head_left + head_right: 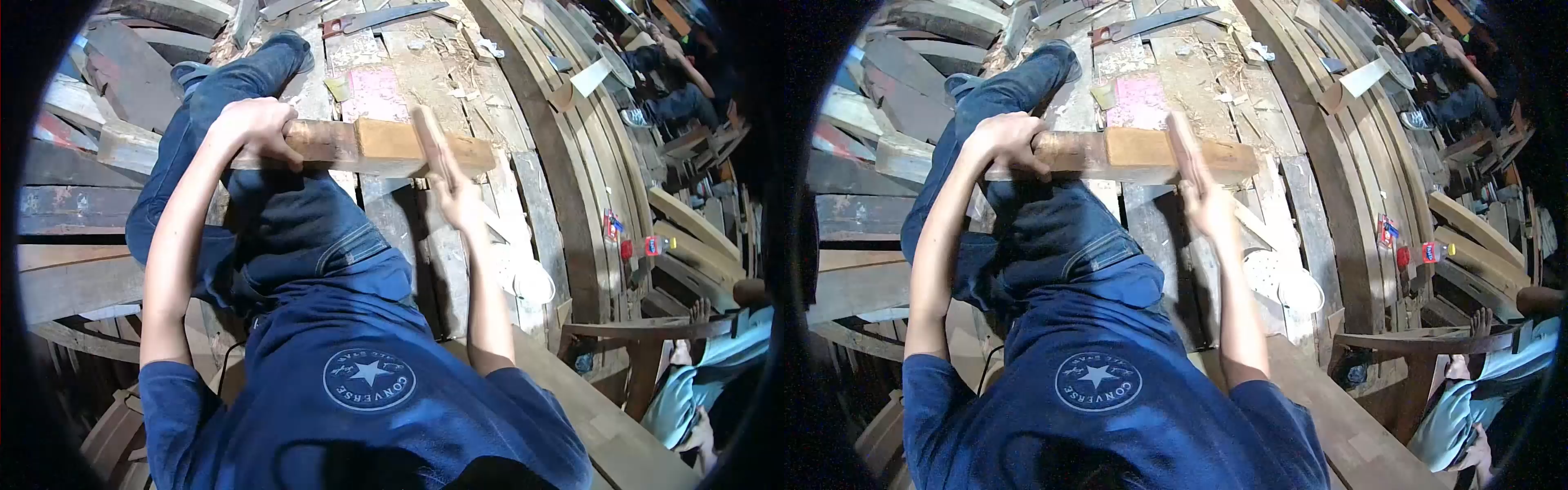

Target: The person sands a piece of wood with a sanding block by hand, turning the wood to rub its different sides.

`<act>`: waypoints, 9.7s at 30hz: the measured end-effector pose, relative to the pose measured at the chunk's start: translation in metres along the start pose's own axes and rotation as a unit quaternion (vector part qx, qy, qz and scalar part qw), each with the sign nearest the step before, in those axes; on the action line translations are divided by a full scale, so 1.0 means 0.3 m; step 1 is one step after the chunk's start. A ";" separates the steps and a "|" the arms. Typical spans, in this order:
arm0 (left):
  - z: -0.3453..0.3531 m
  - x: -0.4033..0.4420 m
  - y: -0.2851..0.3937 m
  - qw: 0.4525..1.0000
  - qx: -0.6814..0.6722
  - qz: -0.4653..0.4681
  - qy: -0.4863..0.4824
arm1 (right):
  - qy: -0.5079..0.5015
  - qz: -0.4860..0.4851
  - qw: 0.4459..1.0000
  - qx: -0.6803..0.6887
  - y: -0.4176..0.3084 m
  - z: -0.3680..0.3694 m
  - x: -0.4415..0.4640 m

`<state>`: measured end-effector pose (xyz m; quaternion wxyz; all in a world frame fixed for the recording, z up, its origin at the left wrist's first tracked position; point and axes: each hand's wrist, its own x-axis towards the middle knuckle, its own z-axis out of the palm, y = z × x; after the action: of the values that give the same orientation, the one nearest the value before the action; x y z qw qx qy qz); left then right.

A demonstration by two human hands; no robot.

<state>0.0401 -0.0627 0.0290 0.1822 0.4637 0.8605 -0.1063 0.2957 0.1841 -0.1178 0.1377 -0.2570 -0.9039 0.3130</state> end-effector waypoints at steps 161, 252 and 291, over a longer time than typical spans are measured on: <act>0.024 -0.154 -0.061 0.958 -0.069 -0.024 0.278 | -0.012 0.047 0.996 0.077 -0.058 0.063 0.067; 0.175 -0.172 -0.093 0.920 0.066 0.043 0.385 | -0.179 0.154 0.972 -0.005 0.057 -0.106 0.147; 0.120 -0.182 -0.014 0.935 0.009 0.025 0.355 | -0.137 0.135 0.981 -0.027 -0.191 -0.119 0.019</act>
<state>0.0720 -0.1191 0.0187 -0.1364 0.4945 0.8562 0.0618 0.2838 0.1663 -0.0535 -0.0377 -0.3349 -0.8793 0.3366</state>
